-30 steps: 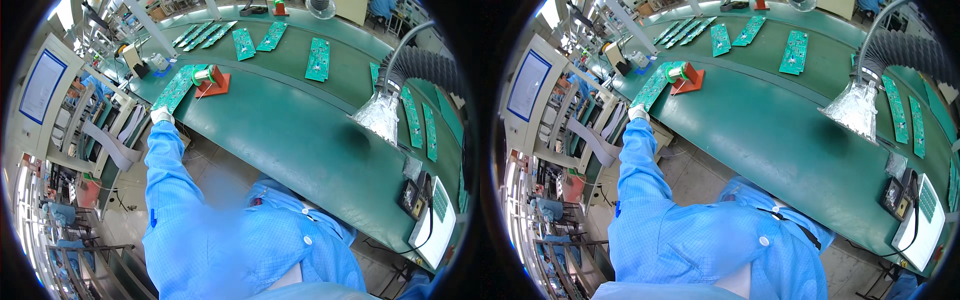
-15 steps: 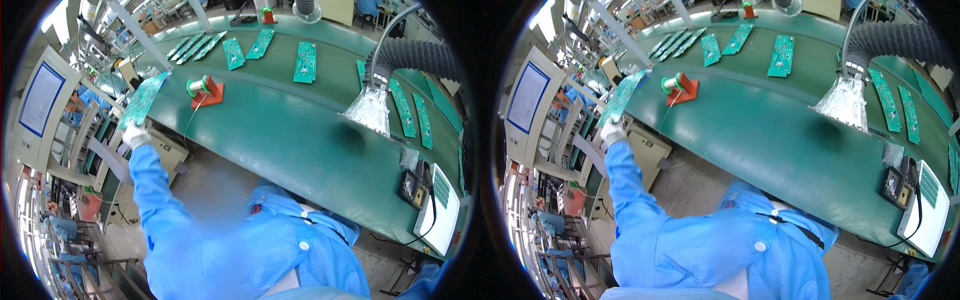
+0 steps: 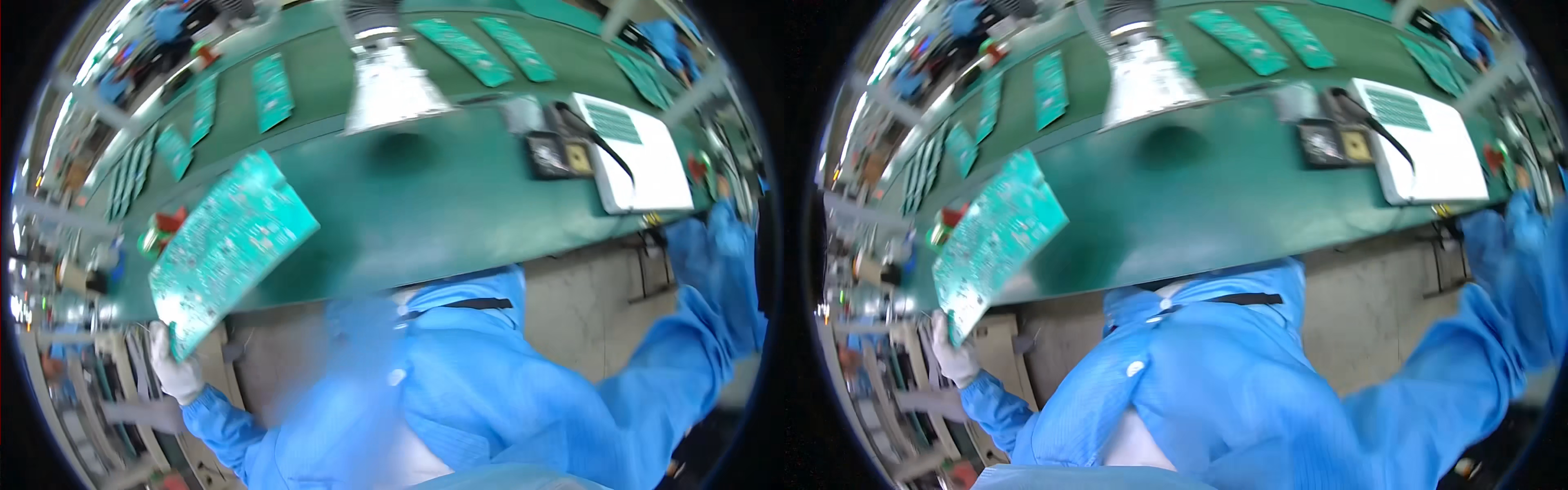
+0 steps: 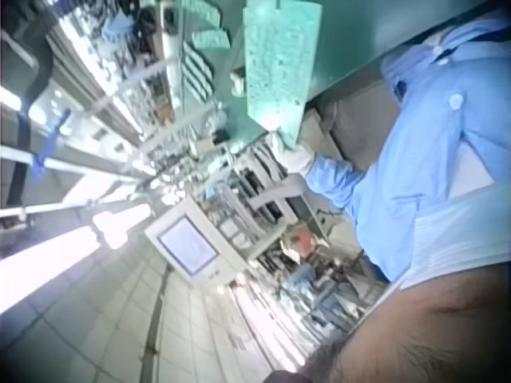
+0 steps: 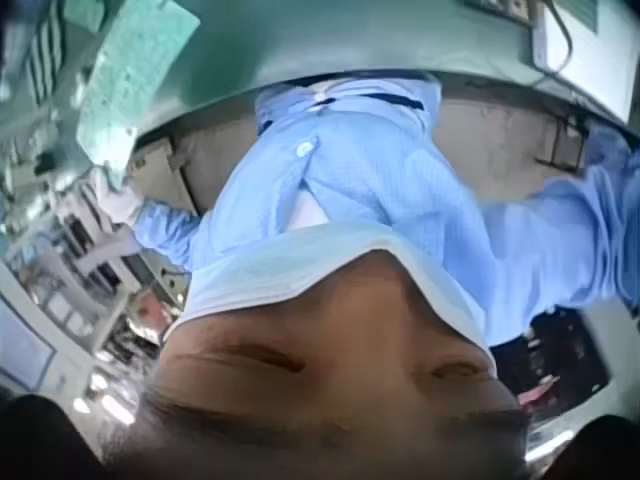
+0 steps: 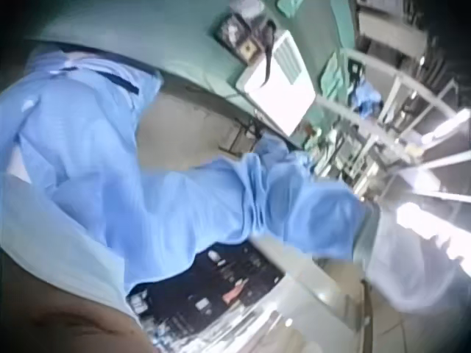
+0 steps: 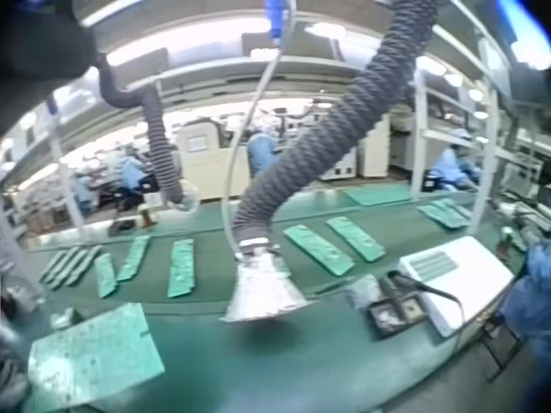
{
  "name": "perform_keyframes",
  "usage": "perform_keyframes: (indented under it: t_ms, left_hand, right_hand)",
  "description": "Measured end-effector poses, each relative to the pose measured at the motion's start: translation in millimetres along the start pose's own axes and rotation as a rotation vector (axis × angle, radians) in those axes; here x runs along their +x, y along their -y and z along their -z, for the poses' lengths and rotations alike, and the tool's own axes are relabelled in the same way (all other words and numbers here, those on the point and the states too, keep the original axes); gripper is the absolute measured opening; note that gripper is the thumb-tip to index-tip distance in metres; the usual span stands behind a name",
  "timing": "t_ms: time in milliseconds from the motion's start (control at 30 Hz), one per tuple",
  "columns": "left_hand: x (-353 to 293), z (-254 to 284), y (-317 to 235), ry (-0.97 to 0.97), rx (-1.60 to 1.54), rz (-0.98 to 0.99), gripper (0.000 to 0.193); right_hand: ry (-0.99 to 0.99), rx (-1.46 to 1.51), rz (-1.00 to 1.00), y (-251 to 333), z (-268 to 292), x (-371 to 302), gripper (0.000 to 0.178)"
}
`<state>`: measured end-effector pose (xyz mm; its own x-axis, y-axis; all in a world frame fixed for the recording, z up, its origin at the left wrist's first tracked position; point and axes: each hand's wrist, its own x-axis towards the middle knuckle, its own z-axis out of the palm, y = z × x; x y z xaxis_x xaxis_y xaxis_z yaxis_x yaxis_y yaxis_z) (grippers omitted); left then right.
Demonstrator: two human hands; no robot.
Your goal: Soldering components onto printed circuit boards at an assembly station.
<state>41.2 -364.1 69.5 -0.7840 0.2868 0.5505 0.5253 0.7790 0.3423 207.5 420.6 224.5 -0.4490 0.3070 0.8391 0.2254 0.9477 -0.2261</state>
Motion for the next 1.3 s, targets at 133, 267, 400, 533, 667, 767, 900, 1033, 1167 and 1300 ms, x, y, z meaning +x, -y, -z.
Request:
perform_keyframes:
  t_ms: [133,267,400,533,667,767,900,1033,1167,1300]
  left_hand:
    - [15,-79,-39,0.264,-0.266,-0.011,0.028]
    - [46,-148,-94,0.374,-0.242,-0.286,0.02]
    - [65,-202,-149,0.41,-0.897,0.105,0.014]
    - [74,-218,-163,0.447,-0.786,0.133,0.009]
    - [82,-211,-166,0.495,-0.244,0.098,0.023]
    - [88,-193,-180,0.345,-0.58,0.615,0.047]
    - [87,-169,-207,0.493,-1.098,0.773,0.048]
    - [79,-184,-231,0.732,-0.869,0.227,0.038]
    - [79,-205,-250,0.68,-0.771,0.104,0.037]
    - [88,-211,-271,0.739,-0.856,0.258,0.041]
  right_hand:
    - [-0.11,-0.208,-0.001,-57,33,11,0.04]
    - [0.307,-0.281,-0.439,-116,-29,-31,0.042]
    - [0.655,-0.328,-0.457,-144,-94,-74,0.041]
    - [0.841,-0.469,-0.451,-131,-127,-78,0.041]
    - [0.971,-0.57,-0.444,-110,-141,-72,0.038]
    - [0.989,-0.632,-0.458,-106,-149,-72,0.036]
    - [1.019,-0.637,-0.432,-115,-160,-72,0.036]
    - [0.993,-0.653,-0.396,-121,-171,-80,0.033]
    - [0.776,-0.222,-0.711,-108,-138,-68,0.029]
    - [0.509,-0.066,-0.212,-51,-65,-44,0.021]
